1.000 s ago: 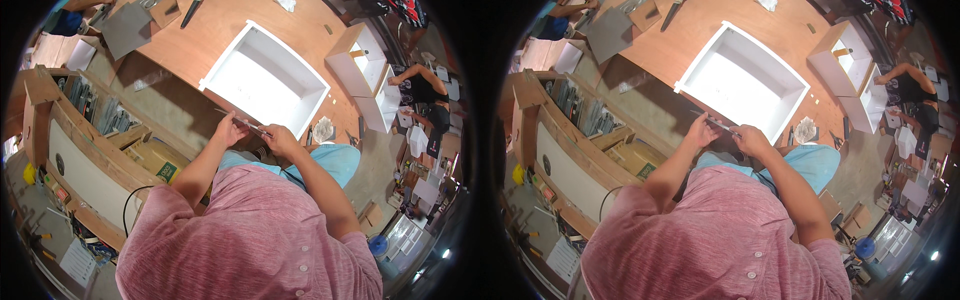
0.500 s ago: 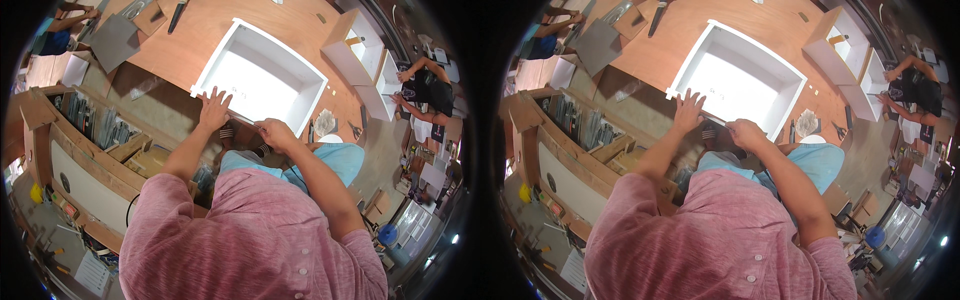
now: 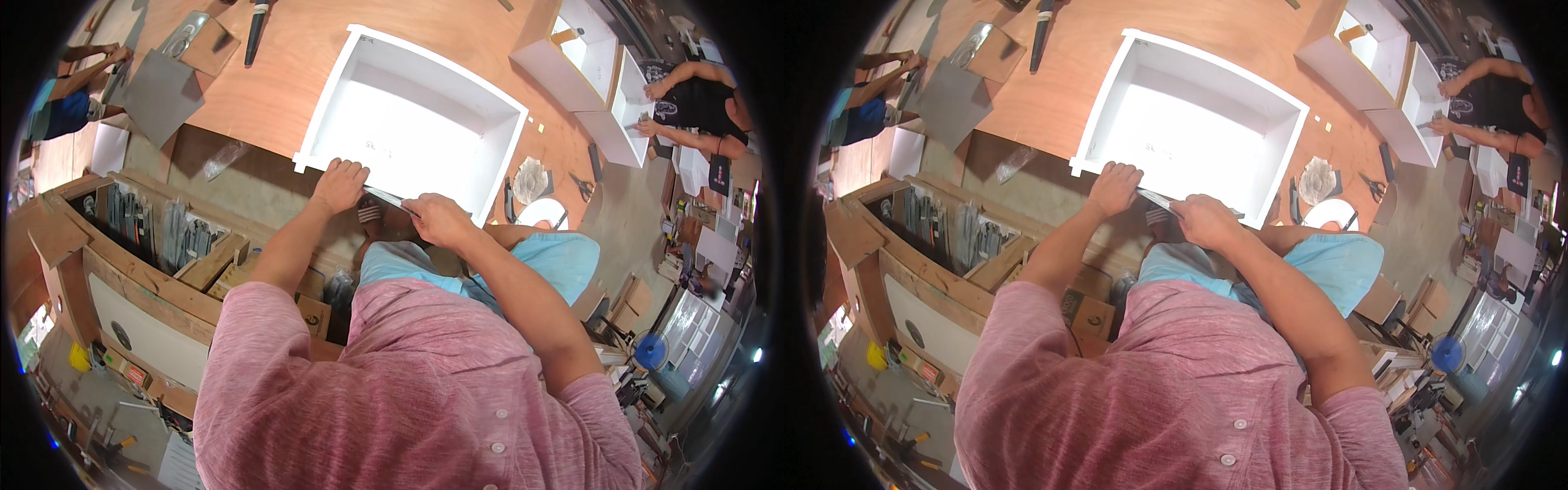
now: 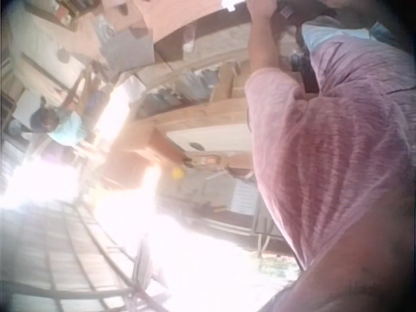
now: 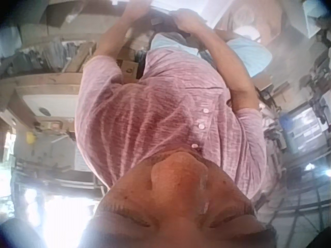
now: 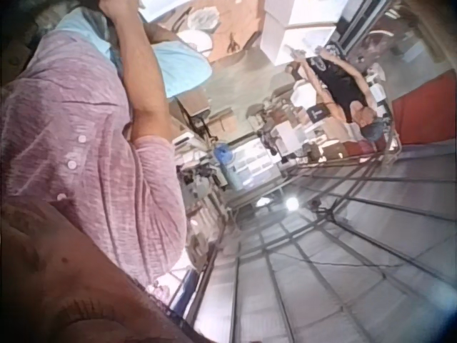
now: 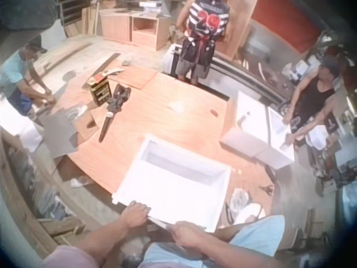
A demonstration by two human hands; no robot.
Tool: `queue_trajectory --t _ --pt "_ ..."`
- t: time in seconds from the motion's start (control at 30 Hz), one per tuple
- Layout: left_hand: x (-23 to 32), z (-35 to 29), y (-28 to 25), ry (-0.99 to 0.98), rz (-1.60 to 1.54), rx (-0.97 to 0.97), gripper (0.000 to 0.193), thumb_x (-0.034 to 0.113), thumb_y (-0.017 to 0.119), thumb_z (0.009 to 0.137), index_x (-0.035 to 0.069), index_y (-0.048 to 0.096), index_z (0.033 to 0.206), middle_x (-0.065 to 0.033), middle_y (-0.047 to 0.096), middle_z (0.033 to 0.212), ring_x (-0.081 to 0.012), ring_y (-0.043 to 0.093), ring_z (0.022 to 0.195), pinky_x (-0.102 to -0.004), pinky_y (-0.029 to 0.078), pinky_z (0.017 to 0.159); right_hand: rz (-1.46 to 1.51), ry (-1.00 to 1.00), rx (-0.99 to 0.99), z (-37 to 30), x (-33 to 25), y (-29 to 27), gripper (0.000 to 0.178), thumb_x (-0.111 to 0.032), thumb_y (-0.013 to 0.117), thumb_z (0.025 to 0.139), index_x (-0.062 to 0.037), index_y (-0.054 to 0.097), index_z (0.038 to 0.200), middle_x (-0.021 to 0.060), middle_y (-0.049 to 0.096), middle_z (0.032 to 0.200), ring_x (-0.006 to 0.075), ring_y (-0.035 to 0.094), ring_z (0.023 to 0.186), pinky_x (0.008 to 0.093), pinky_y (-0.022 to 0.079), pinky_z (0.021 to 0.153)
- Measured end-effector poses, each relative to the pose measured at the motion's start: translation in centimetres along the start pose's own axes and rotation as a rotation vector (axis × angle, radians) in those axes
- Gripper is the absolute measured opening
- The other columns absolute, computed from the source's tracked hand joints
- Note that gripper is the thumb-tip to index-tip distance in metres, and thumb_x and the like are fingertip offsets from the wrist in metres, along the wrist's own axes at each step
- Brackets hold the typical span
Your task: The person assembles a white drawer unit by positioning panels, using a utility knife to trim edges, and applying adhesive tape to the corners. The person handles the drawer components and tools on a wooden workbench.
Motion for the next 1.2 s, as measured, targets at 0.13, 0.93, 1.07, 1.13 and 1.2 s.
queue_trajectory --t 0.13,0.93,1.07,1.13,1.2 --pt "-0.3 0.1 0.2 0.040 -0.009 0.037 0.039 0.021 0.072 0.082 0.011 0.060 0.118 -0.0059 0.061 0.105 -0.0247 0.058 0.104 -0.0425 0.041 0.097 0.019 0.034 -0.008 0.7 -0.1 0.3 0.025 -0.013 0.059 0.089 -0.0027 0.071 0.109 0.0225 0.070 0.093 0.0408 0.068 0.091 0.0510 0.055 0.082" --pt "-0.7 0.7 1.0 0.044 -0.004 0.136 0.027 0.016 0.067 0.074 0.012 0.062 0.100 -0.0047 0.059 0.092 -0.0245 0.057 0.090 -0.0425 0.041 0.084 -0.055 0.055 0.042 1.4 -1.7 0.4 0.014 -0.012 0.060 0.085 -0.0042 0.070 0.092 0.0176 0.069 0.086 0.0364 0.068 0.085 0.0488 0.055 0.078" --pt "-0.6 0.7 1.1 0.042 0.011 0.148 0.024 0.017 0.068 0.075 0.013 0.061 0.097 -0.0046 0.058 0.091 -0.0242 0.057 0.089 -0.0430 0.041 0.083 -0.063 0.048 0.026 1.3 -1.0 0.7 0.015 -0.013 0.060 0.086 -0.0051 0.070 0.093 0.0168 0.069 0.086 0.0361 0.068 0.086 0.0485 0.055 0.078" --pt "-0.6 0.8 0.8 0.032 0.008 0.149 0.022 0.017 0.067 0.075 0.013 0.060 0.096 -0.0045 0.058 0.091 -0.0242 0.057 0.089 -0.0432 0.041 0.083 -0.061 0.037 0.036 1.2 -0.6 0.8 0.015 -0.013 0.060 0.086 -0.0060 0.070 0.094 0.0162 0.069 0.086 0.0357 0.068 0.086 0.0480 0.055 0.078" --pt "-0.5 0.8 0.9 0.028 0.009 0.147 0.020 0.017 0.067 0.076 0.013 0.060 0.095 -0.0043 0.058 0.090 -0.0242 0.057 0.088 -0.0434 0.041 0.083 -0.062 0.016 0.063 1.1 -0.3 0.7 0.015 -0.014 0.060 0.086 -0.0071 0.070 0.096 0.0156 0.069 0.086 0.0352 0.069 0.086 0.0475 0.055 0.078"
Point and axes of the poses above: each hand's wrist, its own z-axis towards the middle knuckle, its own y-axis out of the palm, x = y × z, the point moved 7 cm from there along z, towards the middle knuckle
